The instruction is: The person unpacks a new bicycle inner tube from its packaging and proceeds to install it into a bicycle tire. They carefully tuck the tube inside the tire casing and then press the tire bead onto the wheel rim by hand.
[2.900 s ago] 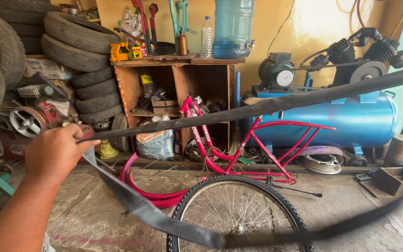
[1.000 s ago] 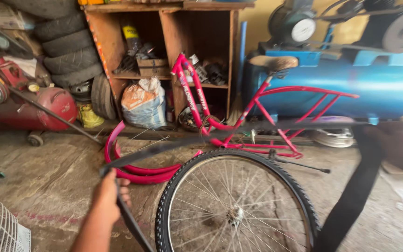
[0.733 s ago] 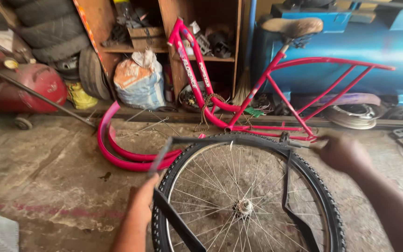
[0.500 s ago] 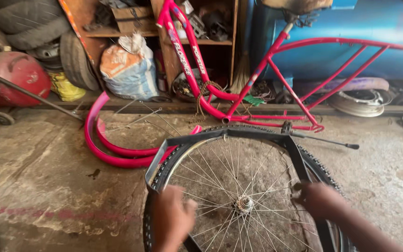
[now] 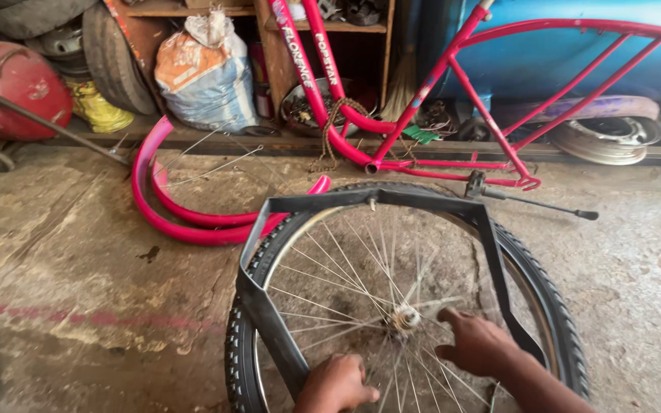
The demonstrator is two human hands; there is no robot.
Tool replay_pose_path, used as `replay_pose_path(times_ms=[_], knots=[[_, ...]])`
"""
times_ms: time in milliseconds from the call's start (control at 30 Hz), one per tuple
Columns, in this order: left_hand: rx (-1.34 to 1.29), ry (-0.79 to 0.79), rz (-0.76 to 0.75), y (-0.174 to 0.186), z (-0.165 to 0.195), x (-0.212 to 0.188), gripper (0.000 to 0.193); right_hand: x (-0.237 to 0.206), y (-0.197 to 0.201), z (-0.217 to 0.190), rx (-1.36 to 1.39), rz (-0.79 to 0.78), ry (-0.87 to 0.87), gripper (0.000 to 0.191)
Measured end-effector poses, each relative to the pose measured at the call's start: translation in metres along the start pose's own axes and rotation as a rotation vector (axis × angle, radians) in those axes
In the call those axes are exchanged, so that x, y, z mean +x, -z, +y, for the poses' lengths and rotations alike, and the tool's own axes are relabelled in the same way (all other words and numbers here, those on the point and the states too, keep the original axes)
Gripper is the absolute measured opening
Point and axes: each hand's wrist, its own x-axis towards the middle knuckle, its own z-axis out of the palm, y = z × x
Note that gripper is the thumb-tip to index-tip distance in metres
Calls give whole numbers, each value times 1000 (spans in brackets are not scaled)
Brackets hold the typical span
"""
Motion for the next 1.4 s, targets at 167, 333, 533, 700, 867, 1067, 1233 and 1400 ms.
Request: replay_pose_path(times_ms=[167, 333, 533, 700, 867, 1067, 1233, 1400], knots=[[121, -81, -234, -14, -36, 15, 49, 3, -12, 18, -159, -200, 128, 26], [223, 65, -230, -13, -42, -7, 48, -3, -37, 27, -12, -628, 188, 20], [306, 164, -445, 16, 0, -28, 47, -4, -25, 18, 23, -420, 68, 24], [-132, 17, 118, 68, 42, 5, 42, 15, 22, 1, 66, 224, 111, 31], [-10, -43, 256, 80, 59, 36, 32, 36, 35, -19, 124, 389, 188, 48], [71, -35, 288, 55, 66, 58, 47, 73, 11, -39, 277, 541, 430, 69], [48, -96, 382, 48, 68, 78, 61, 86, 16, -28, 284, 481, 355, 54], [224, -18, 343, 41, 58, 81, 59, 77, 27, -20, 253, 488, 360, 28]])
